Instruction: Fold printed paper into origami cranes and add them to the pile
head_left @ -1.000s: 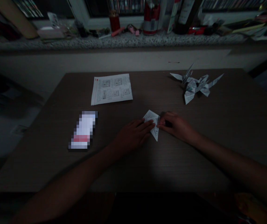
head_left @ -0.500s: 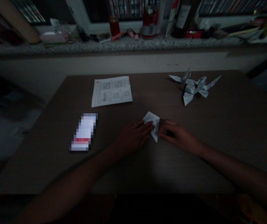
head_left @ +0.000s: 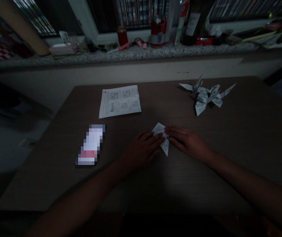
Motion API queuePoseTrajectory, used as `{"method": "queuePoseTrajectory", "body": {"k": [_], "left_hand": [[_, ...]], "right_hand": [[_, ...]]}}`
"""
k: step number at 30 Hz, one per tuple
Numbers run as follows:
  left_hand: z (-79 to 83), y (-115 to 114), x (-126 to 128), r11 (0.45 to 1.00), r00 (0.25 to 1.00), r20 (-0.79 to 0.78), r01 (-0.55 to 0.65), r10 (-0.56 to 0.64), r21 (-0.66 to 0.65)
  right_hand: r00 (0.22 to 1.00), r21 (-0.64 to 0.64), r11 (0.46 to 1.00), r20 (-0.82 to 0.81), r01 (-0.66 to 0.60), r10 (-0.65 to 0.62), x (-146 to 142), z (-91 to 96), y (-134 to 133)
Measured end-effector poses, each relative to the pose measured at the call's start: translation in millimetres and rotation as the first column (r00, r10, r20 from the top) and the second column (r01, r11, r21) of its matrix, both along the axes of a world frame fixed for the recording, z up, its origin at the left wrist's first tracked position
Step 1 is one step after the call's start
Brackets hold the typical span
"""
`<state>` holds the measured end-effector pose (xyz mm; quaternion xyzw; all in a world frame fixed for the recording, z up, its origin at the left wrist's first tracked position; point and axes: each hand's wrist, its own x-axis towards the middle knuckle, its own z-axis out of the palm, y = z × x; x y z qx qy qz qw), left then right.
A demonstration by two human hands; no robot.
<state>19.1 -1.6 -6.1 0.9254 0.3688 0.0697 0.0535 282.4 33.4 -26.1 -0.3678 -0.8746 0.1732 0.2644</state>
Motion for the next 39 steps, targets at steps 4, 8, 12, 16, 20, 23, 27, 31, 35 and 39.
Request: {"method": "queuePoseTrajectory", "body": {"k": [4, 8, 12, 16, 20, 23, 27, 31, 35, 39], "left_hand": [[-0.2, -0.4, -0.6, 1.000, 1.000, 0.014, -0.004, 0.004, -0.007], [-0.2, -0.2, -0.9, 1.000, 0.999, 0.035, -0.002, 0.003, -0.010], [1.2, 0.2, -1.0, 1.000, 0.999, 0.042, 0.006, -0.005, -0.019], [2.4, 0.5, -0.9, 0.999, 0.998, 0.057, 0.021, -0.019, -0.035], [2.1, 2.0, -1.0, 0.998, 0.997, 0.076, 0.010, -0.006, -0.059], [2.7, 3.9, -1.1, 0.996, 0.995, 0.104, 0.000, 0.009, -0.085], [8.1, 6.3, -0.7, 0.991, 0.989, 0.144, -0.006, 0.025, -0.132], [13.5, 12.9, 1.2, 0.984, 0.976, 0.207, -0.035, 0.072, -0.176], [8.2, 25.9, 6.0, 0.960, 0.912, 0.329, -0.182, 0.246, -0.213], [-2.7, 36.6, 11.4, 0.941, 0.876, 0.356, -0.261, 0.325, -0.217]], "right_hand": [[0.999, -0.020, 1.000, -0.047, 0.010, -0.011, -1.0, 1.2, 2.7], [0.995, -0.045, 0.998, -0.087, 0.036, -0.040, -2.6, 2.2, 4.7], [0.987, -0.035, 0.992, -0.099, 0.120, -0.123, -4.7, 2.4, 5.7], [0.980, -0.028, 0.984, -0.090, 0.177, -0.179, -9.3, 3.9, 7.9], [0.978, -0.061, 0.980, -0.080, 0.187, -0.192, -15.5, 6.3, 13.3], [0.979, -0.088, 0.979, -0.079, 0.182, -0.189, -18.7, 6.3, 16.8], [0.978, -0.095, 0.977, -0.070, 0.191, -0.198, -19.4, 3.6, 17.2], [0.977, -0.127, 0.973, -0.070, 0.193, -0.203, -18.5, 0.5, 16.8], [0.977, -0.140, 0.972, -0.075, 0.189, -0.201, -17.6, -2.7, 18.5], [0.977, -0.146, 0.970, -0.064, 0.194, -0.205, -17.9, -3.3, 19.4]]}}
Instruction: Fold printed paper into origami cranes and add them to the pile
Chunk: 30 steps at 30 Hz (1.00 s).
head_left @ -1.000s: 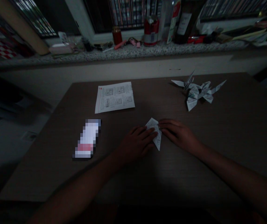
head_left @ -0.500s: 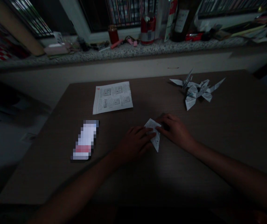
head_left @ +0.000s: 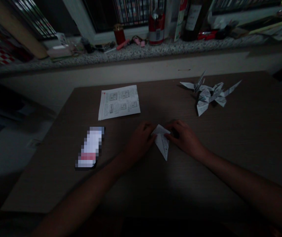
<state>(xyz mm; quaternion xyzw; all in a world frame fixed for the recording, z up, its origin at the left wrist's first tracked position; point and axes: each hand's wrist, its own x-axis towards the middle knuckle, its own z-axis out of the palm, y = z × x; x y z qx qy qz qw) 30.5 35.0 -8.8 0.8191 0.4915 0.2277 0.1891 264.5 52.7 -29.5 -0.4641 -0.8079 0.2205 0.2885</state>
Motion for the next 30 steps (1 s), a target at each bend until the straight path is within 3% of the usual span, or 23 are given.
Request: {"method": "queuePoseTrajectory", "body": {"k": [17, 30], "left_hand": [[4.3, 5.2, 2.4, 0.992, 0.995, 0.095, -0.018, 0.030, -0.125], [2.3, 6.4, 0.6, 0.991, 0.995, 0.102, -0.008, 0.021, -0.131]], "right_hand": [[1.000, 0.017, 1.000, 0.013, -0.024, 0.024, 1.0, 1.9, -0.7], [0.995, 0.065, 0.993, 0.042, -0.095, 0.093, 4.1, 6.3, 2.8]]}}
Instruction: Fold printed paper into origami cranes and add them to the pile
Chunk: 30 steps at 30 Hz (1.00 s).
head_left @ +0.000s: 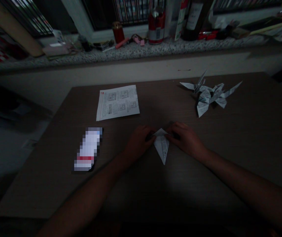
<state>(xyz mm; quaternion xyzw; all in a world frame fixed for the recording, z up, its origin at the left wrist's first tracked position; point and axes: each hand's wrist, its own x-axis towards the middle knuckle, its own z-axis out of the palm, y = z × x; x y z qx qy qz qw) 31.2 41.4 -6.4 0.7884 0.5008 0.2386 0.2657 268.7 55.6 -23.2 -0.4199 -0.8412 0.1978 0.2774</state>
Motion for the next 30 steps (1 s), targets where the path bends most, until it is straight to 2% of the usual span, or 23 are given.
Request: {"method": "queuePoseTrajectory", "body": {"k": [6, 11, 17, 23, 27, 30], "left_hand": [[-1.0, -0.2, -0.9, 1.000, 1.000, -0.013, 0.019, -0.019, 0.018], [-2.3, 1.2, -2.4, 0.996, 0.998, -0.022, 0.064, -0.062, 0.056], [-1.5, 1.3, -3.7, 0.989, 0.992, -0.076, 0.113, -0.106, 0.100], [-2.4, 0.0, -4.1, 0.981, 0.983, -0.140, 0.136, -0.117, 0.136], [0.0, -2.3, -3.7, 0.978, 0.970, -0.214, 0.147, -0.114, 0.146], [1.8, -5.5, -5.3, 0.977, 0.966, -0.216, 0.172, -0.142, 0.127]], "right_hand": [[1.000, -0.002, 1.000, -0.005, -0.019, 0.019, 1.2, -4.2, 3.0], [0.998, 0.064, 0.996, 0.007, -0.059, 0.059, 1.3, -4.6, 2.2], [0.985, 0.167, 0.975, 0.121, -0.146, 0.126, 3.7, -1.7, 0.2], [0.953, 0.208, 0.943, 0.212, -0.258, 0.215, 12.1, -1.8, -1.7], [0.932, 0.205, 0.942, 0.304, -0.266, 0.197, 12.6, 1.1, -6.2], [0.931, 0.173, 0.953, 0.316, -0.248, 0.184, 11.0, 4.5, -10.1]]}}
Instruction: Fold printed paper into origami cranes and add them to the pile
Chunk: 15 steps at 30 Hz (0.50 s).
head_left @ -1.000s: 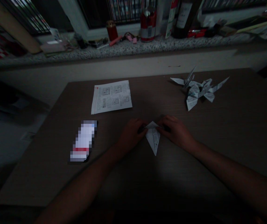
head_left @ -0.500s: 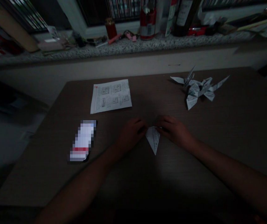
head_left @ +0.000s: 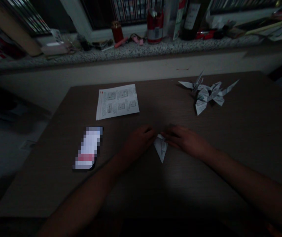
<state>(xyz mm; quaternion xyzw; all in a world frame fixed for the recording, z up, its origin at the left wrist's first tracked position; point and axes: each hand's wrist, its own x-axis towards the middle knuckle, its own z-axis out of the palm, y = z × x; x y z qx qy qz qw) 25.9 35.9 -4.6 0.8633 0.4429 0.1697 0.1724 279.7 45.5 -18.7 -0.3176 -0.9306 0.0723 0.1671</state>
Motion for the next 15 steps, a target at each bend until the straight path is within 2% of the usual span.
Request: {"method": "queuePoseTrajectory", "body": {"k": [3, 8, 11, 15], "left_hand": [[0.3, -3.2, -1.6, 1.000, 0.998, 0.058, 0.008, -0.007, -0.011], [-1.4, -5.4, 0.2, 0.997, 0.992, 0.108, -0.061, 0.066, -0.050], [-2.7, -5.8, 1.8, 0.993, 0.987, 0.124, -0.090, 0.100, -0.081], [-3.8, -5.8, 2.6, 0.987, 0.983, 0.125, -0.121, 0.134, -0.107]], "right_hand": [[1.000, 0.010, 1.000, 0.028, 0.010, -0.010, -1.8, 3.1, -4.5], [0.994, 0.074, 0.997, 0.112, -0.021, 0.012, -4.9, 5.8, -12.3], [0.997, 0.059, 0.998, 0.070, 0.019, -0.023, -5.5, 6.1, -15.2], [0.992, -0.033, 0.994, -0.060, 0.108, -0.110, -6.9, 5.4, -15.4]]}}
